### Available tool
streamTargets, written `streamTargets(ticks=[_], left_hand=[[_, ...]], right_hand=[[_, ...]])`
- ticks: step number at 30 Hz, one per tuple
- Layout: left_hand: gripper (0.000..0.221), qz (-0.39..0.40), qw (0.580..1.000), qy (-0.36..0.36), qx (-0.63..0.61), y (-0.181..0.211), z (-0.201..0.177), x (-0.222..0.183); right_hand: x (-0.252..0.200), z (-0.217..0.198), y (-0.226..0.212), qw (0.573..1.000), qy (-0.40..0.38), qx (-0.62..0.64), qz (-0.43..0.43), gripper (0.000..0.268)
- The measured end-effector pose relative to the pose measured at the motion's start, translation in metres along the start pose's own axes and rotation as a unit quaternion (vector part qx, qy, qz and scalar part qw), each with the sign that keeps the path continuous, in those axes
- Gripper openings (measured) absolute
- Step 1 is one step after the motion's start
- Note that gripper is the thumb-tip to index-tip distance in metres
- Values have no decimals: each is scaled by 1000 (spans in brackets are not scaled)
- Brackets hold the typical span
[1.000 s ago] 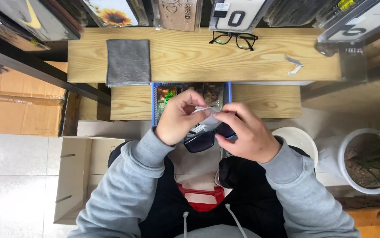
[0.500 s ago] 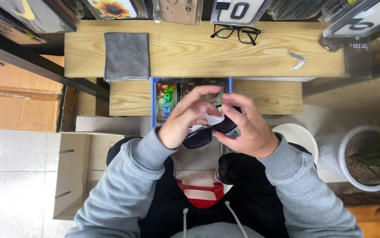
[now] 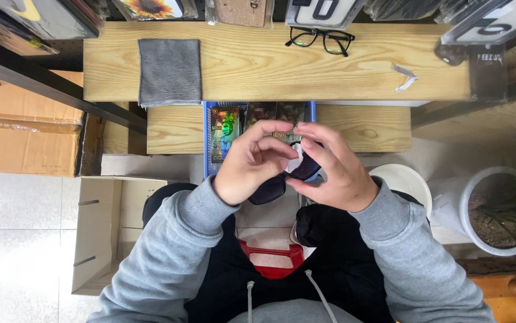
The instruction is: The person is cleaning a pair of sunglasses by wiping the lenses and frame with a small white cloth.
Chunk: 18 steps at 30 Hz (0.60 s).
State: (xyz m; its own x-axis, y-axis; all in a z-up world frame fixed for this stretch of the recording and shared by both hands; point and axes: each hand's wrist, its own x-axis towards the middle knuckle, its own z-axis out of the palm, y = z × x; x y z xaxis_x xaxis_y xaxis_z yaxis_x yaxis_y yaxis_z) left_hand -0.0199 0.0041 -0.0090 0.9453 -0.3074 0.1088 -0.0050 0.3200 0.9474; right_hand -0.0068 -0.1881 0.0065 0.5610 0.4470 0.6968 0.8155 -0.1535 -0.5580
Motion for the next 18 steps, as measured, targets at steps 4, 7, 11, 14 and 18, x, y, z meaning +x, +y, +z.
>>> streamTargets(ticks=[4,7,11,14,18], left_hand=[[44,-48,998,25,-39,7,-1,-4],[38,-28,999,31,-3,5,-6,-5],[35,-16,999,32,36,1,-5,-4],[37,-43,997,22,54,4,-1,-5],[23,-104,994,7,43,-8,0,-5]], right_hand=[[2,-5,1,1000,1,-8,-3,79],[4,-11,2,1000,12,-26,2,80],[2,-12,-1,998,14,-61,-2,75],[1,-7,-3,998,12,-60,-9,73],[1,-4,-5,998,-3,-54,-22,61]])
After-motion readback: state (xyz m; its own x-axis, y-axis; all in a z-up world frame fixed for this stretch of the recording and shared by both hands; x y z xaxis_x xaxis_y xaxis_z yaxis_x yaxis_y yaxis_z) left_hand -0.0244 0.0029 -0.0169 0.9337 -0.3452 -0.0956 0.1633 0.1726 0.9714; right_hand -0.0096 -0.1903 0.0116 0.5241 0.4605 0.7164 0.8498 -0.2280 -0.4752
